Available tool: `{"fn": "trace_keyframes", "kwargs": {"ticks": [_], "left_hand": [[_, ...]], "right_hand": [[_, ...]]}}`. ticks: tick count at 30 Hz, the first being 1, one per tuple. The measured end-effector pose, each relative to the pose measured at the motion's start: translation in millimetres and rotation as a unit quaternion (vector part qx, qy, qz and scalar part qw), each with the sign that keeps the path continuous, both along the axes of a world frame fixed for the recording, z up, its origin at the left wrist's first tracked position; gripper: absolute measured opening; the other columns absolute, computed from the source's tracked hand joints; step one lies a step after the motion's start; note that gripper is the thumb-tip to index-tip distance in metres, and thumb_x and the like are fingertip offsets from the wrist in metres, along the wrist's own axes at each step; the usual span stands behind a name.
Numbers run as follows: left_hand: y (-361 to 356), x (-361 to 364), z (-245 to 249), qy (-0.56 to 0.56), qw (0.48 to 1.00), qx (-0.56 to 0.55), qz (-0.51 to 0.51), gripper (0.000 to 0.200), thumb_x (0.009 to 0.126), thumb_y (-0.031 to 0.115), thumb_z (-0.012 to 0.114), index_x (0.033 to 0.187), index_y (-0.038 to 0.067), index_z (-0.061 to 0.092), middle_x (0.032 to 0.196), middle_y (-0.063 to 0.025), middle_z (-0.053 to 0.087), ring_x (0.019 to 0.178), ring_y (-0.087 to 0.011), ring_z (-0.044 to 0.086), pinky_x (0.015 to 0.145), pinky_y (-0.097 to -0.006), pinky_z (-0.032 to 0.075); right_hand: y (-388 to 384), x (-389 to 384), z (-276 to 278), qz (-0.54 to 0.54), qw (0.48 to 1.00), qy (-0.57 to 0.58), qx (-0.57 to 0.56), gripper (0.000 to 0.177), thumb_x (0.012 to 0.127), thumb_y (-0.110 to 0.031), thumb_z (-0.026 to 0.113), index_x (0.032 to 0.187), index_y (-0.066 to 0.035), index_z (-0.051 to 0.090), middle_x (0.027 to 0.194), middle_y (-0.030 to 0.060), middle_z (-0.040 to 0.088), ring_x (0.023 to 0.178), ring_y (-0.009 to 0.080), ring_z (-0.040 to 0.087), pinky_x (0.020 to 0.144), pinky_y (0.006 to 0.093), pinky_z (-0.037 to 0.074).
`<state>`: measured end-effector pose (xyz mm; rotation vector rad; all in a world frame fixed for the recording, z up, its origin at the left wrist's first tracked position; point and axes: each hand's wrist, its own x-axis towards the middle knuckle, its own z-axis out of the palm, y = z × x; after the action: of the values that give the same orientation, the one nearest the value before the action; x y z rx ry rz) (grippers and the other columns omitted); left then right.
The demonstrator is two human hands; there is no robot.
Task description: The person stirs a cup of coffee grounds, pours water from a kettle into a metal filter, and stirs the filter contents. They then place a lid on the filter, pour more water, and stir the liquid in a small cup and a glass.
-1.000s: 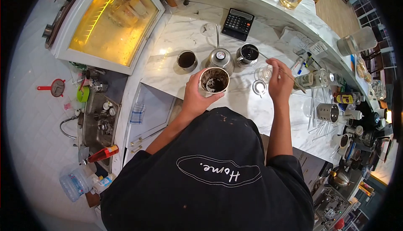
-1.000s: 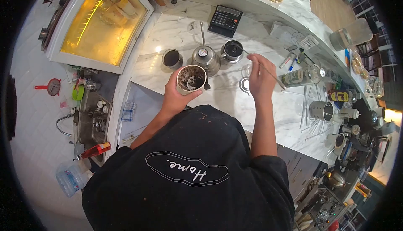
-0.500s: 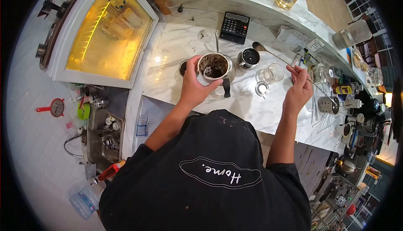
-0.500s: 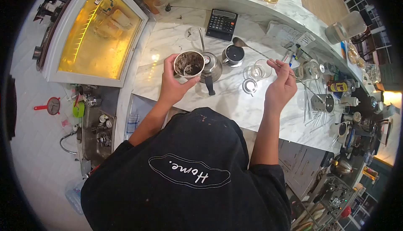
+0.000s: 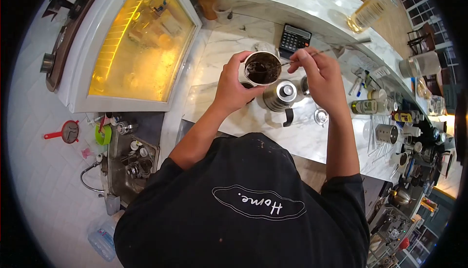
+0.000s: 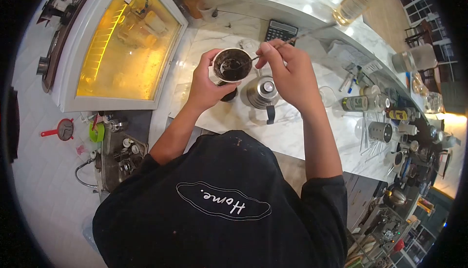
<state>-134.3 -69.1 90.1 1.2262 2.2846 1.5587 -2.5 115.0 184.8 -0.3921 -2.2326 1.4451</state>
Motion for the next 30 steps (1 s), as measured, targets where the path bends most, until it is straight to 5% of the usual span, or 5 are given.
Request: {"fn": "trace_keyframes", "kwargs": {"ticks": [4,18,21,25,30], "left_hand": [[-9,-40,-21,-0.053,0.998,0.009,-0.017,0.078,0.066,0.02,0.093,0.133,0.01,0.054,0.124,-0.0132,0.066,0.118,-0.0311,0.062,0.101,-0.0428,0.048],[16,-179,-131,-0.075,0.995,-0.027,0.065,0.076,0.068,0.021,0.094,0.131,0.007,0.053,0.118,-0.0148,0.069,0.112,-0.0315,0.067,0.096,-0.0412,0.053],[22,-189,-163,-0.092,0.991,-0.024,0.094,0.078,0.068,0.019,0.095,0.132,0.006,0.052,0.119,-0.0156,0.069,0.113,-0.0317,0.068,0.097,-0.0406,0.053],[24,-189,-180,-0.125,0.986,-0.025,0.103,0.079,0.07,0.016,0.094,0.135,0.005,0.05,0.122,-0.0172,0.068,0.116,-0.0322,0.067,0.098,-0.0401,0.053],[21,-188,-199,-0.089,0.989,-0.015,0.115,0.078,0.068,0.013,0.093,0.135,0.004,0.053,0.122,-0.0163,0.068,0.112,-0.0337,0.066,0.096,-0.0415,0.053]], "right_hand": [[9,-66,-22,0.016,0.998,-0.056,0.008,0.037,0.105,-0.029,0.057,0.09,0.0,0.074,0.071,0.0053,0.071,0.066,0.0142,0.062,0.067,0.0303,0.049],[40,-259,-120,0.116,0.971,-0.205,0.037,0.04,0.107,-0.031,0.053,0.096,0.004,0.07,0.078,0.01,0.074,0.075,0.017,0.07,0.073,0.0336,0.053],[31,-278,-147,0.091,0.975,-0.196,0.054,0.037,0.103,-0.03,0.056,0.094,0.002,0.072,0.075,0.0136,0.073,0.068,0.0267,0.071,0.07,0.0389,0.054],[25,-286,-170,0.096,0.97,-0.221,0.019,0.036,0.104,-0.03,0.057,0.097,0.003,0.071,0.076,0.0114,0.073,0.072,0.0207,0.07,0.071,0.0343,0.054],[29,-288,-182,0.068,0.979,-0.191,0.028,0.029,0.1,-0.025,0.061,0.099,0.001,0.072,0.074,0.0153,0.072,0.069,0.029,0.071,0.069,0.0395,0.054]]}}
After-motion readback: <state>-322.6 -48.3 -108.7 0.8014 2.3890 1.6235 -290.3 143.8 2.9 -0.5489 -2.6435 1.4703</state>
